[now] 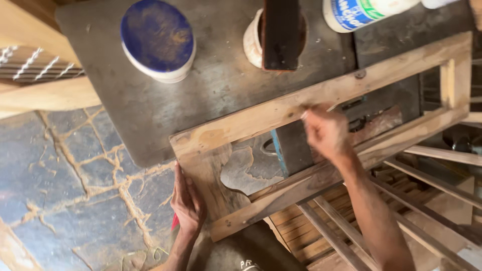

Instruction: The person sands the surface and edges of a wooden door frame by hand using a small piece of sandpaper, moving along the interior and exterior contours of the frame.

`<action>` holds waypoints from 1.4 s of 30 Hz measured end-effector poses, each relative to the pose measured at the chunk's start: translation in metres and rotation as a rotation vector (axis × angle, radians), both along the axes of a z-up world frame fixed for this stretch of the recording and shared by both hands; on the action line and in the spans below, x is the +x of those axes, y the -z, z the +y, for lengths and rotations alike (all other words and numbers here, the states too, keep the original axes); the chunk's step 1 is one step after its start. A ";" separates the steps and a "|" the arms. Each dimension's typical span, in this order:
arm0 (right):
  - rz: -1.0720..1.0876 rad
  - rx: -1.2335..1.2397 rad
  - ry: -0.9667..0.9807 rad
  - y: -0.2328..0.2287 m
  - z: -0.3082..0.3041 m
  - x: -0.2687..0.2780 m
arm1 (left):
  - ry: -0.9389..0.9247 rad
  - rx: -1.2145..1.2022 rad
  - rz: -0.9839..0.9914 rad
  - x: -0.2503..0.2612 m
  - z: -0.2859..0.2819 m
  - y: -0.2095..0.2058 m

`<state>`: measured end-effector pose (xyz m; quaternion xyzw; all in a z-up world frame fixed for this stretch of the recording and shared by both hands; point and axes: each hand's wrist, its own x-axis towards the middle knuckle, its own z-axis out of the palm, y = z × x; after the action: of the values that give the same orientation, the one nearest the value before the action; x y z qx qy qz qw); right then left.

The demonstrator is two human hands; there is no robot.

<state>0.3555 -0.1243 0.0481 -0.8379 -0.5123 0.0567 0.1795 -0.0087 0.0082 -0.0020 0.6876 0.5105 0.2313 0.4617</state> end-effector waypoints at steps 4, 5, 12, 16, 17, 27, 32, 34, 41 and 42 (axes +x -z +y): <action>-0.222 -0.067 0.251 0.023 -0.017 0.075 | 0.044 0.165 -0.040 0.003 -0.001 -0.004; -0.219 -0.062 0.298 0.034 -0.015 0.081 | 0.081 0.263 -0.069 0.001 -0.001 -0.005; -0.041 -0.161 0.423 0.044 0.018 0.025 | 0.002 0.085 -0.028 0.005 -0.005 0.003; 0.034 -0.157 0.340 0.036 0.045 -0.019 | 0.039 0.186 -0.097 0.005 -0.004 0.003; -0.008 -0.142 0.262 0.035 0.049 -0.028 | 0.042 0.178 -0.100 0.004 -0.004 0.003; 0.549 -0.019 0.209 0.010 0.020 -0.041 | -0.023 0.139 -0.075 0.002 -0.011 -0.004; 0.878 0.143 0.395 0.006 -0.053 -0.117 | -0.021 0.167 -0.122 0.000 -0.012 0.000; 0.952 0.094 0.517 0.011 -0.087 -0.147 | -0.044 0.110 -0.076 -0.003 -0.013 0.000; 1.565 0.757 0.640 0.062 -0.170 -0.177 | 0.033 0.300 -0.174 -0.007 -0.016 0.028; 1.598 0.787 0.674 0.066 -0.176 -0.170 | 0.008 0.232 -0.104 -0.007 -0.013 0.033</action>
<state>0.1851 -0.3001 -0.0177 -0.5345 0.0480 0.3816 0.7526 -0.0158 -0.0051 -0.0346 0.7255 0.4531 0.3222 0.4056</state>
